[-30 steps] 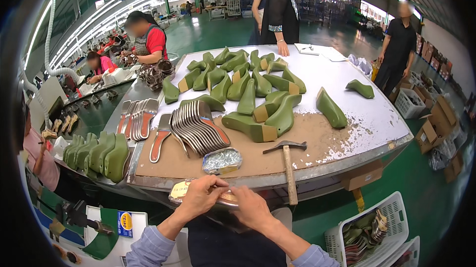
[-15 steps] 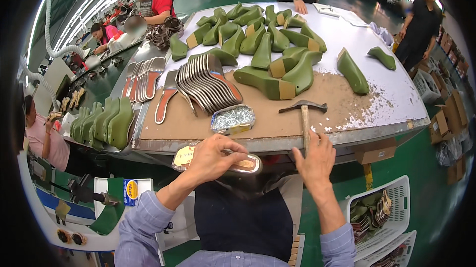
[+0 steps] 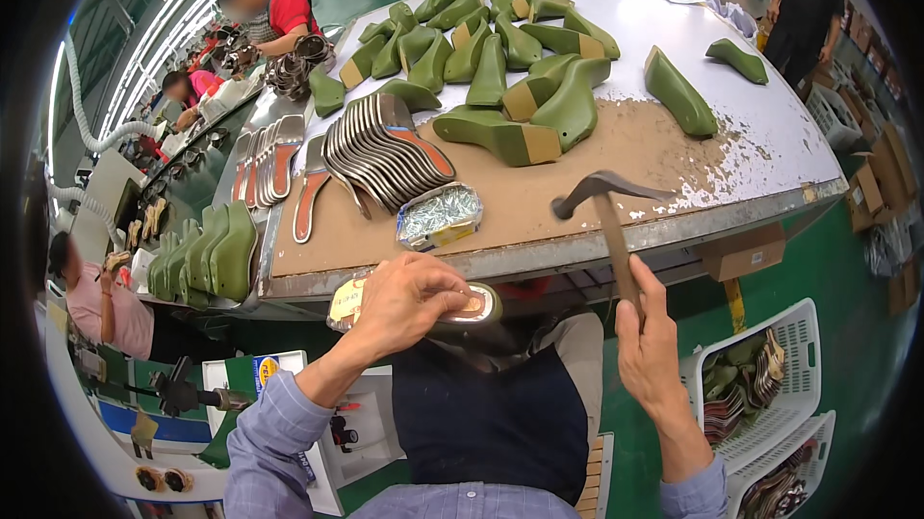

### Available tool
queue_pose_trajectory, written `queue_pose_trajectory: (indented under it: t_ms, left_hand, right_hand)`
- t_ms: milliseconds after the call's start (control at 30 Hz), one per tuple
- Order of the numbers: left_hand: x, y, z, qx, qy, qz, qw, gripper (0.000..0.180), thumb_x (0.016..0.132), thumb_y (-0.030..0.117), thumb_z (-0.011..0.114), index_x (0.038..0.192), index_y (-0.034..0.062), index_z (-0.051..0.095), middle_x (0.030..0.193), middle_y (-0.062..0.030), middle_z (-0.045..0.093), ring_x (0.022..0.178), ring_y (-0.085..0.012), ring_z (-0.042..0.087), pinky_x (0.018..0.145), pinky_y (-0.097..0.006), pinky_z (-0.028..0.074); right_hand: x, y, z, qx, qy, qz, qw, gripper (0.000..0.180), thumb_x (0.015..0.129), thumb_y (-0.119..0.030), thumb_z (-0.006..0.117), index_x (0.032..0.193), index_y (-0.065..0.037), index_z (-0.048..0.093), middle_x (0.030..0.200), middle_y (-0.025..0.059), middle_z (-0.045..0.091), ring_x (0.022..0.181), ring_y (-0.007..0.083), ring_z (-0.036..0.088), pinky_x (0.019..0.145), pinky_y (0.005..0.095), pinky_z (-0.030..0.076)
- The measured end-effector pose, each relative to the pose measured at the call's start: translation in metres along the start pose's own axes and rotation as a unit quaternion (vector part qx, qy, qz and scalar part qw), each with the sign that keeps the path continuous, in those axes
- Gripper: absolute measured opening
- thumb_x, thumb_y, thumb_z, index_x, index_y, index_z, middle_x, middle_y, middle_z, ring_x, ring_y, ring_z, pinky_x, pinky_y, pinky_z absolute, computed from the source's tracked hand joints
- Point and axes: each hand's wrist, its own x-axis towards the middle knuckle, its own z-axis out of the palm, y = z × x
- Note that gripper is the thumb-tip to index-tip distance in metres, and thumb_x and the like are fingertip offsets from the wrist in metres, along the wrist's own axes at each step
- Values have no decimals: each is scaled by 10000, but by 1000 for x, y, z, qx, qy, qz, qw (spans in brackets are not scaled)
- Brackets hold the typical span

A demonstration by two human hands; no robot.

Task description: The person assembles shoe components by hand in a factory setting. They place a metal insole into a green shoe upper, position the assembly on a wooden block, and use a hammer to secure the parts. The person repeats this process for multiple units, moving finished shoes to a pile on the table.

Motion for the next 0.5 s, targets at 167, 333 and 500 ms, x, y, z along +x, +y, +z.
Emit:
queue_pose_trajectory:
  t_ms: [167, 333, 500]
  left_hand:
    - [2, -2, 3, 6, 19, 48, 999, 103, 828, 279, 805, 884, 194, 821, 984, 48, 765, 1021, -211, 667, 873, -388, 505]
    - [2, -4, 3, -11, 27, 50, 998, 103, 821, 280, 813, 874, 192, 822, 961, 24, 765, 978, -222, 676, 831, -389, 510]
    - [1, -2, 2, 9, 47, 77, 996, 132, 793, 295, 821, 839, 172, 810, 923, 17, 758, 936, -231, 665, 779, -395, 492]
  right_hand:
    - [-20, -22, -10, -39, -49, -73, 995, 482, 1061, -113, 541, 1526, -78, 420, 1035, 174, 680, 725, 190, 582, 716, 315, 502]
    - [-28, -55, -18, -40, -105, -156, 981, 482, 1028, -82, 597, 1488, -42, 455, 967, 184, 705, 645, 201, 596, 636, 323, 512]
    - [-30, -79, -11, -53, -101, -259, 959, 507, 978, -11, 628, 1466, -53, 494, 939, 194, 713, 671, 259, 660, 625, 329, 520]
